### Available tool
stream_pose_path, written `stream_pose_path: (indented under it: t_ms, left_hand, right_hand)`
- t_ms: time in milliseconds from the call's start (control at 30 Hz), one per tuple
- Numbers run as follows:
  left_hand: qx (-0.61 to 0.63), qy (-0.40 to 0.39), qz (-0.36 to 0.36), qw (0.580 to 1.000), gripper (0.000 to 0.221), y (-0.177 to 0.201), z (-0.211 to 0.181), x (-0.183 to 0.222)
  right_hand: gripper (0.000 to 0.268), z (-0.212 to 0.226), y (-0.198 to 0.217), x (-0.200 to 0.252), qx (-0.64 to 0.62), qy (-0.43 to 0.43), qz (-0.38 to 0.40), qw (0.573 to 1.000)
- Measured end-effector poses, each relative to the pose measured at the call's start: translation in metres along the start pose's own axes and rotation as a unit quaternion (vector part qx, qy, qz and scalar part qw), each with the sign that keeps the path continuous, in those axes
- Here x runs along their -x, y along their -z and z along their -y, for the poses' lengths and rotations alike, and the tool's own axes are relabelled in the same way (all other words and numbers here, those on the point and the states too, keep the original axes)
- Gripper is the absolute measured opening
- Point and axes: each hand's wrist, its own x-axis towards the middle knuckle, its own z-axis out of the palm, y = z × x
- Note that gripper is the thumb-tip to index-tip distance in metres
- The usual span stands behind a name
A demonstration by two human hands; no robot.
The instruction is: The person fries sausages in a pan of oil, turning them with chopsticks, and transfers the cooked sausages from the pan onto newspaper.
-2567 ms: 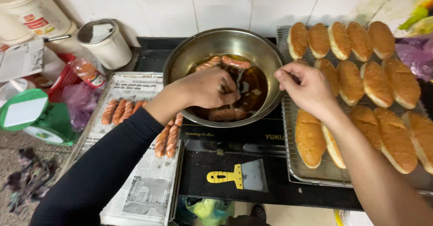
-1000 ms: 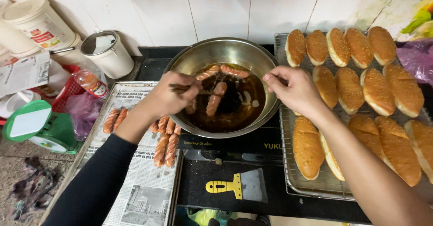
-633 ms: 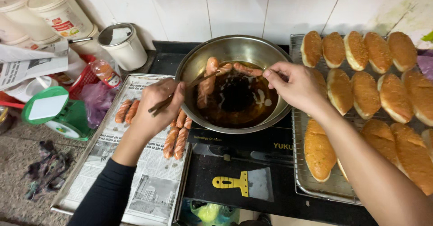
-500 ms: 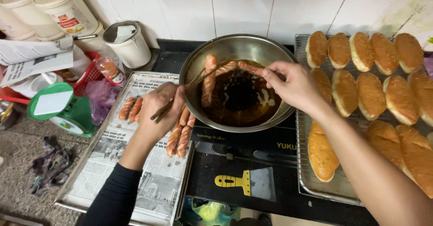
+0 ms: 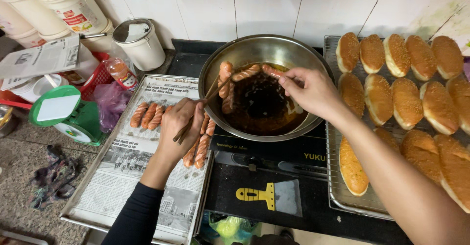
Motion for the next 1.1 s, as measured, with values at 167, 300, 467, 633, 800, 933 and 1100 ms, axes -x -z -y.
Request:
stream_pose_path:
  t_ms: [167, 300, 467, 633, 800, 933, 1100]
  left_hand:
    - [0.004, 0.012, -0.002, 1.0, 0.02, 0.0, 0.002, 0.001]
    - [-0.001, 0.008, -0.001, 1.0, 0.02, 0.0, 0.002, 0.001]
    - [-0.003, -0.01, -0.008, 1.0, 0.019, 0.0, 0.006, 0.003]
    - [0.006, -0.011, -0.003, 1.0, 0.018, 0.002, 0.01, 0.005]
    - [-0.005, -0.009, 0.0, 1.0, 0.016, 0.003, 0.013, 0.008]
    - [0.002, -0.004, -0.002, 1.0, 0.016, 0.002, 0.014, 0.009]
    - [0.002, 0.001, -0.003, 1.0, 0.016, 0.001, 0.014, 0.009]
  right_hand:
    - [0.028, 0.0, -0.003, 0.003, 0.0, -0.004, 0.007, 1.0]
    - [0.028, 0.005, -0.003, 0.006, 0.011, -0.03, 0.013, 0.999]
    - [0.028, 0.004, -0.009, 0.006, -0.008, -0.011, 0.004, 1.0]
    - [0.027, 0.001, -0.013, 0.005, -0.034, 0.024, -0.003, 0.999]
    - [0.025, -0.001, -0.017, 0.003, -0.013, -0.003, 0.005, 1.0]
    - [0.025, -0.004, -0.02, 0.001, -0.019, 0.017, -0.002, 1.0]
    - [0.026, -0.002, -0.02, -0.001, -0.011, 0.016, 0.005, 1.0]
